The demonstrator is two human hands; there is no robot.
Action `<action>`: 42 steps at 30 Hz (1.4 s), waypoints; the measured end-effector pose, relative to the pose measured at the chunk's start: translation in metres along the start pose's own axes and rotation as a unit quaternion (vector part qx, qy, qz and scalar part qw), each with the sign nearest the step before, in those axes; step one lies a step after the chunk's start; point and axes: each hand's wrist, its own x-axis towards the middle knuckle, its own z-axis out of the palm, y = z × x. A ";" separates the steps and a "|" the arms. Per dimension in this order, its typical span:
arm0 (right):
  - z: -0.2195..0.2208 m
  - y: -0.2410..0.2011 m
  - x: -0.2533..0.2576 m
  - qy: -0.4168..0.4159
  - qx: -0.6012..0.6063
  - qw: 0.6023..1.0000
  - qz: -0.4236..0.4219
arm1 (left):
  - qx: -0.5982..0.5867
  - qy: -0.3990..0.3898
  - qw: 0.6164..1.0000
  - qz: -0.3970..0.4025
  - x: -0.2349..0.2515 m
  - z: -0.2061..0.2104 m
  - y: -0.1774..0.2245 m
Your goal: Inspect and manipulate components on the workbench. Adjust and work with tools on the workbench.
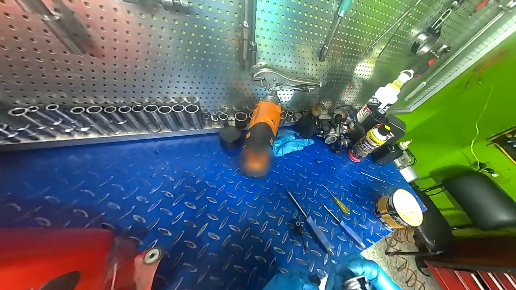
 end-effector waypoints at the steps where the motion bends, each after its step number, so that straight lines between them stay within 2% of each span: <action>1: -0.003 -0.001 -0.002 -0.001 0.022 1.000 0.008 | 0.000 0.032 0.999 0.013 0.001 -0.001 0.002; 2: -0.005 -0.002 -0.003 0.007 0.043 0.999 0.012 | 0.017 0.074 0.997 0.010 0.007 -0.007 0.017; 3: -0.007 -0.003 -0.004 0.017 0.048 0.999 0.013 | 0.057 0.093 0.993 -0.035 0.023 -0.021 0.052; 4: -0.008 -0.003 -0.005 0.024 0.045 0.999 0.010 | 0.103 0.049 0.987 -0.113 0.046 -0.043 0.099; 5: -0.009 -0.003 -0.005 0.037 0.046 0.998 0.004 | 0.125 0.029 0.980 -0.154 0.062 -0.053 0.127; 6: -0.008 -0.001 -0.006 0.056 0.048 0.997 0.002 | 0.114 0.023 0.980 -0.163 0.064 -0.054 0.129; 7: -0.008 0.003 -0.007 0.080 0.053 0.995 0.001 | 0.084 0.036 0.987 -0.130 0.049 -0.044 0.104; 8: -0.008 0.006 -0.008 0.107 0.058 0.993 0.000 | 0.037 0.080 0.995 -0.052 0.025 -0.024 0.057; 9: -0.008 0.008 -0.009 0.130 0.049 0.990 -0.001 | -0.008 0.071 0.997 0.005 0.006 -0.008 0.019; 10: -0.005 0.008 -0.009 0.151 0.028 0.988 -0.004 | -0.031 0.044 0.998 0.027 -0.004 -0.001 -0.001; 14: 0.011 0.000 -0.009 0.224 -0.194 0.955 -0.022 | -0.036 0.019 0.999 0.017 -0.010 0.000 -0.007; 16: 0.017 -0.008 -0.008 0.238 -0.261 0.935 -0.013 | -0.027 0.017 0.999 0.019 -0.008 0.001 -0.004; 22: 0.001 -0.037 -0.009 0.134 -0.304 0.942 0.042 | -0.067 0.014 0.997 0.024 -0.006 -0.002 -0.002; 24: -0.009 -0.048 -0.011 0.090 -0.339 0.935 0.049 | -0.044 0.019 0.998 0.032 -0.007 -0.001 -0.003; 26: -0.010 -0.060 -0.013 0.070 -0.381 0.919 0.070 | -0.027 0.014 0.999 0.027 -0.007 0.000 -0.002; 30: -0.009 -0.080 -0.012 0.032 -0.505 0.857 0.095 | -0.007 -0.009 1.000 0.008 -0.004 0.001 0.000; 35: -0.015 -0.107 -0.004 -0.071 -0.513 0.832 0.198 | -0.005 0.001 1.000 0.004 -0.001 0.004 0.000; 37: -0.017 -0.118 0.000 -0.142 -0.544 0.799 0.215 | -0.019 0.020 0.999 -0.020 0.000 0.004 0.003; 39: -0.014 -0.127 0.002 -0.238 -0.603 0.738 0.187 | -0.013 0.010 0.999 -0.033 0.003 0.003 0.003; 42: -0.010 -0.136 0.001 -0.390 -0.720 0.573 0.024 | 0.016 -0.012 0.999 -0.030 0.006 0.006 0.006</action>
